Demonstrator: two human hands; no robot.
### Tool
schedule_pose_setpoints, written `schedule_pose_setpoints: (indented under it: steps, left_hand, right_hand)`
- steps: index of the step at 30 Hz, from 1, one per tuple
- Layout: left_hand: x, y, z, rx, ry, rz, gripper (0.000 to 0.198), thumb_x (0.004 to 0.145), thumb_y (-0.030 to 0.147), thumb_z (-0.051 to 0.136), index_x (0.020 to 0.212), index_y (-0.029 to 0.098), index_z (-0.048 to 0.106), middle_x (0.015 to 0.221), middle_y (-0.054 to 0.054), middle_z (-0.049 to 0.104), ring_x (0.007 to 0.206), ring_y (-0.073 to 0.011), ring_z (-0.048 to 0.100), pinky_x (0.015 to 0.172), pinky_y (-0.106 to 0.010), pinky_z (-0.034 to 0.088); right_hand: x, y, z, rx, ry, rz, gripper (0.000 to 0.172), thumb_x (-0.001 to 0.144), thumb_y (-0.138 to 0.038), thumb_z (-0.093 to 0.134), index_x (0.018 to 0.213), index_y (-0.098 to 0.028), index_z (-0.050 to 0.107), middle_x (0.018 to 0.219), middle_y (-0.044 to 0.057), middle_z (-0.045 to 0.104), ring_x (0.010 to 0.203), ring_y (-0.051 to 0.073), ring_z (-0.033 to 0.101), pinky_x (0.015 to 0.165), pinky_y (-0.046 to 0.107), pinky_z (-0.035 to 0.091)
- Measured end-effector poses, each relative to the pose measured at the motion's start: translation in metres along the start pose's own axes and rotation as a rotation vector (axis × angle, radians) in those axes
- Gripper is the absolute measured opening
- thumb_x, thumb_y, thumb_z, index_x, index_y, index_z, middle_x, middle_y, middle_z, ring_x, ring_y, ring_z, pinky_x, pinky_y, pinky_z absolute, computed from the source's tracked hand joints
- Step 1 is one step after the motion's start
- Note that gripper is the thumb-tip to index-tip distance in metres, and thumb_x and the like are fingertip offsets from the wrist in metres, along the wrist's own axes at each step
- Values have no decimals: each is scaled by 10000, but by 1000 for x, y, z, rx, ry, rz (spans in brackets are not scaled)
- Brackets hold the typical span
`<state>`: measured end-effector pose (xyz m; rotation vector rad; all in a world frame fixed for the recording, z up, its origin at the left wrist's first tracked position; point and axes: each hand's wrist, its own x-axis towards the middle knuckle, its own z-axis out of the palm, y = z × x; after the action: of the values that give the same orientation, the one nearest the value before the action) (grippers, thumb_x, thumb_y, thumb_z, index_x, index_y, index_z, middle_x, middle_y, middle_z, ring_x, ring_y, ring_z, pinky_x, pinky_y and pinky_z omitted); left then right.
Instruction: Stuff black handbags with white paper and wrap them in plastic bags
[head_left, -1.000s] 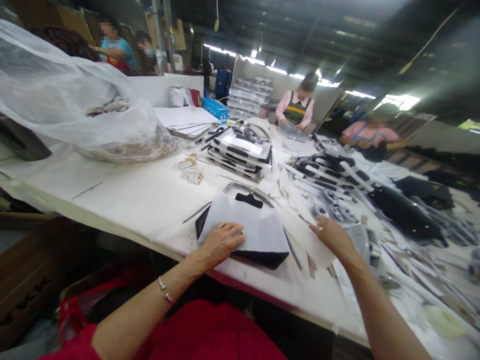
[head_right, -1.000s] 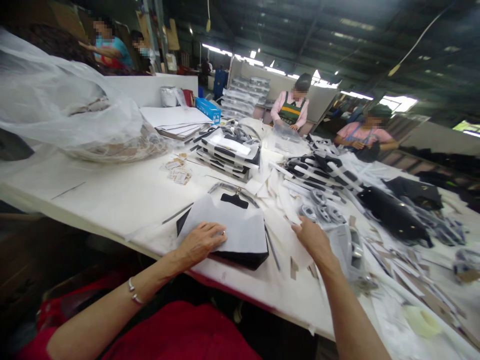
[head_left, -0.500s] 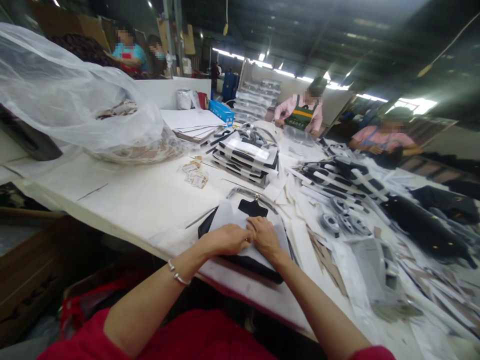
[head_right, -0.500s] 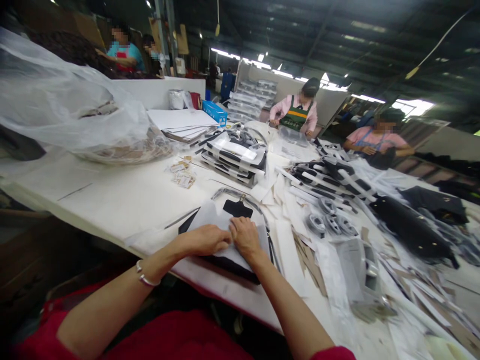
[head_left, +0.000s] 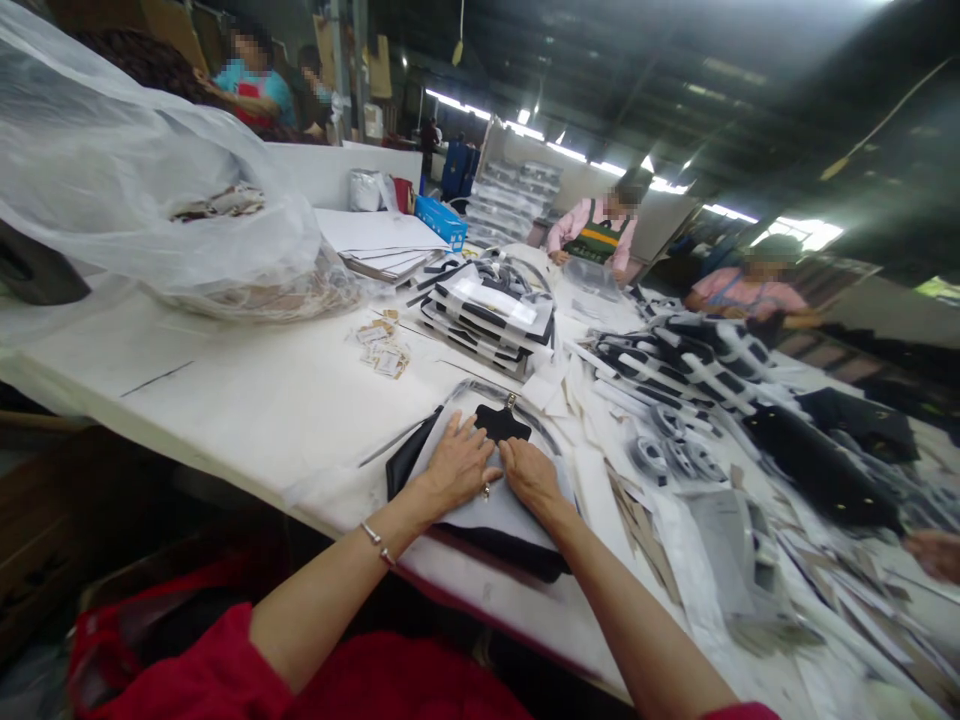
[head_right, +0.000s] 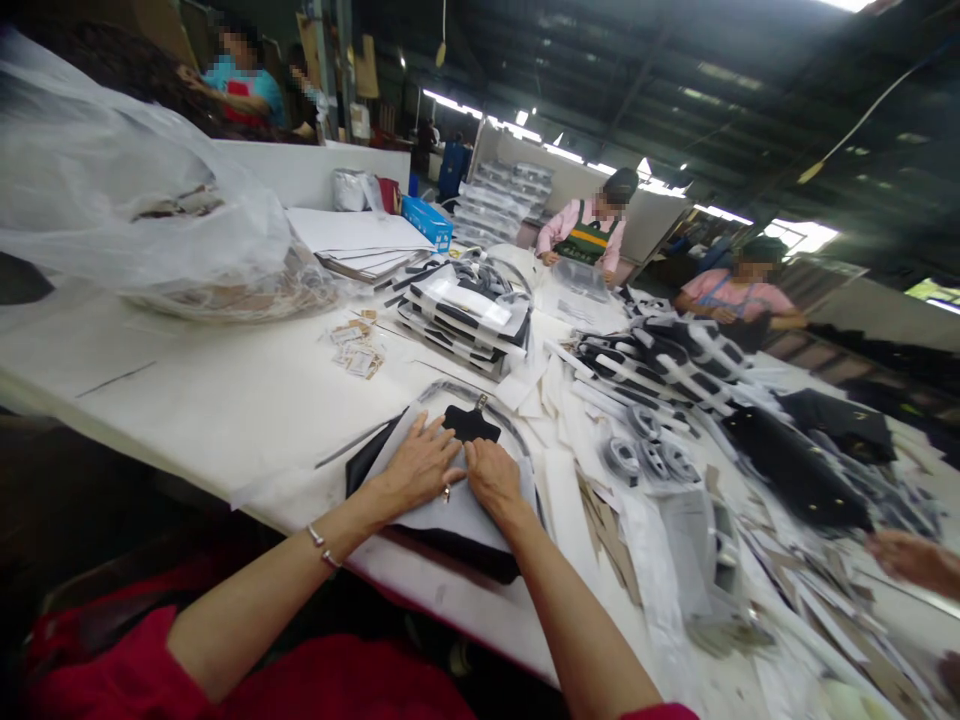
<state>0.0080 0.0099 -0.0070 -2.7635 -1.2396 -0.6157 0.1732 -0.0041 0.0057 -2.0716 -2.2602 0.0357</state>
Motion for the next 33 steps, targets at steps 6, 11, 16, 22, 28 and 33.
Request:
schedule_pose_setpoints:
  steps: [6,11,16,22,28,33]
  left_hand:
    - [7,-1,-7,-36,-69,-100,479,893,622,507,988,182,672,981,-119,663,947,-290,617,921,-477,378]
    - [10,-2,-7,-32,-64,-82,470,867,637,542,979,198,666,944,-103,670,959,-290,609,901,-454,374]
    - [8,-3,-5,-34,-25,-73,418,857,594,595,979,202,674,931,-92,674,958,-278,608,920,-448,369]
    - [4,-3,0,-34,34,-63,431,820,600,643,996,209,678,926,-90,668,954,-272,601,926,-435,368]
    - [4,-5,7,-68,23,-78,442,820,609,634,1035,226,686,948,-90,673,983,-280,594,947,-438,368]
    - [6,-4,9,-82,16,-106,457,825,621,616,1007,210,701,958,-104,681,1004,-289,589,950,-441,369]
  right_hand:
    - [13,11,4,110,20,102,361,1028,-403,317,919,-215,605,805,65,707,749,218,672,619,294,416]
    - [13,14,5,210,35,141,309,1009,-354,343,1158,-185,553,839,58,711,800,213,677,650,293,441]
    - [20,17,-9,247,-62,50,202,958,-322,487,1027,-193,626,837,25,720,776,168,662,671,255,429]
    - [18,16,-11,223,-129,-8,294,988,-376,464,832,-200,640,790,24,701,726,156,615,638,253,369]
    - [17,16,-5,207,-137,-25,388,1020,-397,389,777,-199,618,775,28,674,725,156,583,668,260,352]
    - [22,17,-7,267,-150,3,369,969,-417,483,694,-203,604,708,9,652,681,148,563,650,253,362]
